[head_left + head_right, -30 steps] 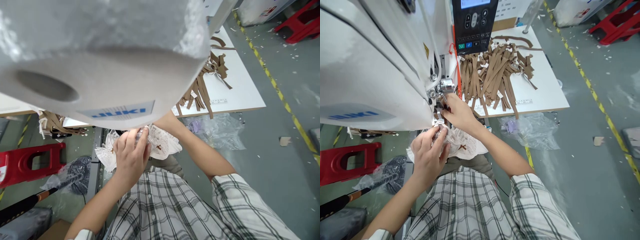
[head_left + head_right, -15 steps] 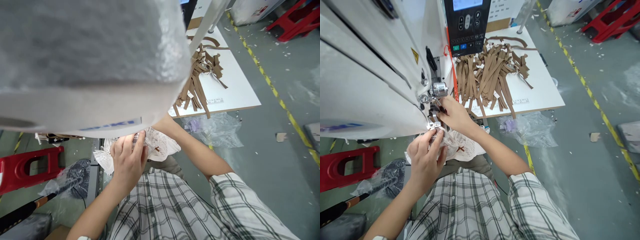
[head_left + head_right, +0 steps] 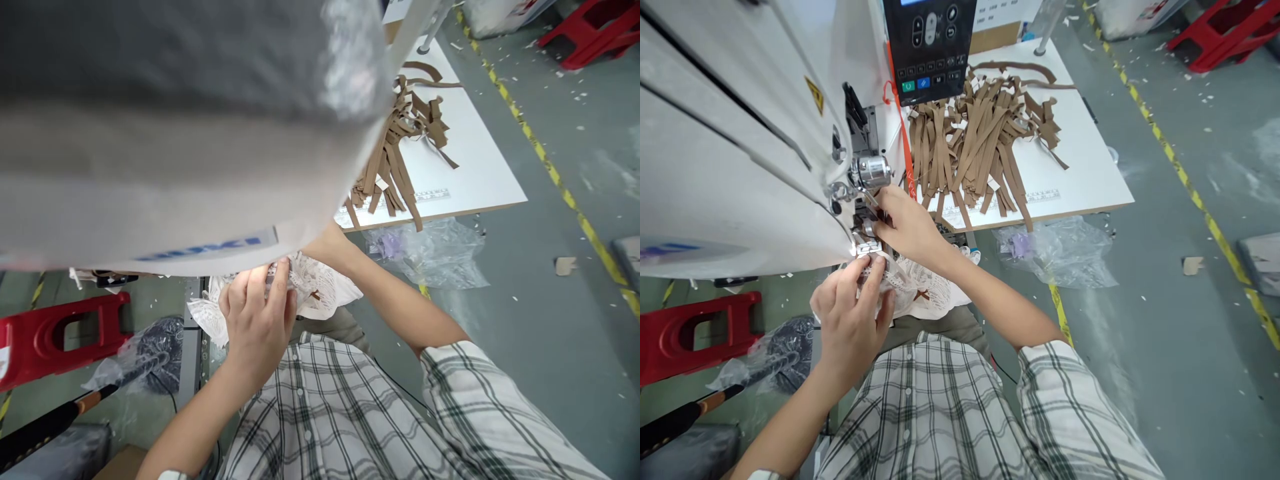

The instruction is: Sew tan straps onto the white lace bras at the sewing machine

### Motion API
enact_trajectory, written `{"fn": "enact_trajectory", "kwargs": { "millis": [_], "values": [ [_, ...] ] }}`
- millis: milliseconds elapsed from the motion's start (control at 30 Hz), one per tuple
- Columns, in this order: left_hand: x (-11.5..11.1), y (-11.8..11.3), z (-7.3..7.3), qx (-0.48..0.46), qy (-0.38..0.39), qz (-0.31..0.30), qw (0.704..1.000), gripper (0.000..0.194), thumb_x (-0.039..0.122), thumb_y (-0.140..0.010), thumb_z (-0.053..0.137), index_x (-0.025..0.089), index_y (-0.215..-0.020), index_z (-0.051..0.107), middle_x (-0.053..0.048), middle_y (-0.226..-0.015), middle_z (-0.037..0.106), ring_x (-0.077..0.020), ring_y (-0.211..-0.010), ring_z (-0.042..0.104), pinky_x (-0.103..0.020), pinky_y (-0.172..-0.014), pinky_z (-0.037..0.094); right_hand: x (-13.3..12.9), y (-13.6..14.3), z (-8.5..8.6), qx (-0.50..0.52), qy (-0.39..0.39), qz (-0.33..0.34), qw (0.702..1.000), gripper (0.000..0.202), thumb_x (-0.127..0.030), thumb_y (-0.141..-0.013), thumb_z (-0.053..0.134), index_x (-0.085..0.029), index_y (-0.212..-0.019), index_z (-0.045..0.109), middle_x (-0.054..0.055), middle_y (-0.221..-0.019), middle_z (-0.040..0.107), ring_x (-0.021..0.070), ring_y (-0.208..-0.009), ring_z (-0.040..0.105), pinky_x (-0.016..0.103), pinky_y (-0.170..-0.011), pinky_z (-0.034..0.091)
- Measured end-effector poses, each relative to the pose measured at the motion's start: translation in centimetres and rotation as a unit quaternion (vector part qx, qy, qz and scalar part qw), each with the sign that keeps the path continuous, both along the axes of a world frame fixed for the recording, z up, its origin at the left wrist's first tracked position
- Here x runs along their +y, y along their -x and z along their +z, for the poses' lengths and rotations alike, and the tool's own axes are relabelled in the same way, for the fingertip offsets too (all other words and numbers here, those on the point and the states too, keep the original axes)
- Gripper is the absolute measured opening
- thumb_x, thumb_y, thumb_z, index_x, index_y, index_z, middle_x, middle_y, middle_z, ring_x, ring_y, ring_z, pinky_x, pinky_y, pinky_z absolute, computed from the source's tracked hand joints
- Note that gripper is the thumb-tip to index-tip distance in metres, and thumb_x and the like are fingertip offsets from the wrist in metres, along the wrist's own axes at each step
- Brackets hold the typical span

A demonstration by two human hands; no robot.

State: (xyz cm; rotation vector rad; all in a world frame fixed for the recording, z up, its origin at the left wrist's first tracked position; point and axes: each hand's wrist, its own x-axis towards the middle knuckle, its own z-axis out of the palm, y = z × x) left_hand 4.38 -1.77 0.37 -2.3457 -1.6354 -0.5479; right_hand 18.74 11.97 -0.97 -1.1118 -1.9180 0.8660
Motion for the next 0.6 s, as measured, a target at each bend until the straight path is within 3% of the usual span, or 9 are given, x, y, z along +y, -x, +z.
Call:
{"fn": "enact_trajectory", "kwargs": {
  "millis": [300,400,500,600],
  "values": [
    [-0.4,0.3,-0.3,-0.050,0.001,-0.010,0.999,0.046,0.028,-0.087,0.068,0.019,-0.132,0.061,-0.017,-0.129,0.064,-0.0309,-0.115,0.057,-0.045,-0.102,0.037,-0.9,-0.4,-0.9,0.101,-0.009,-0.022,0.995,0.006,-0.021,-0.084,0.056,-0.020,-0.088,0.059,0.003,-0.094,0.060,0.0169,-0.080,0.053,0.031,-0.072,0.045],
    [-0.3,0.9,-0.7,-0.088,-0.025,-0.012,0.996,0.043,0.026,-0.087,0.067,0.019,-0.129,0.060,-0.017,-0.127,0.062,-0.0309,-0.115,0.058,-0.045,-0.102,0.039,-2.0,-0.7,-1.7,0.173,0.015,-0.038,0.984,0.009,-0.029,-0.089,0.058,-0.020,-0.093,0.060,0.005,-0.107,0.059,0.0125,-0.074,0.051,0.028,-0.068,0.045],
    [0.0,1.4,-1.2,-0.153,-0.022,0.008,0.988,0.039,0.026,-0.090,0.063,0.019,-0.128,0.058,-0.017,-0.127,0.059,-0.0304,-0.120,0.055,-0.045,-0.103,0.039,-3.6,-1.0,-3.0,0.249,0.038,-0.065,0.966,0.015,-0.035,-0.091,0.060,-0.022,-0.099,0.059,0.005,-0.114,0.056,0.0105,-0.074,0.052,0.027,-0.068,0.046],
    [0.5,2.0,-1.9,-0.282,0.041,0.051,0.957,0.037,0.034,-0.096,0.055,0.018,-0.130,0.054,-0.016,-0.126,0.057,-0.0279,-0.121,0.053,-0.041,-0.103,0.040,-5.4,-1.4,-4.0,0.271,0.056,-0.064,0.959,0.017,-0.037,-0.091,0.062,-0.022,-0.098,0.056,0.004,-0.101,0.056,0.0130,-0.081,0.056,0.029,-0.074,0.048]
  ]
}}
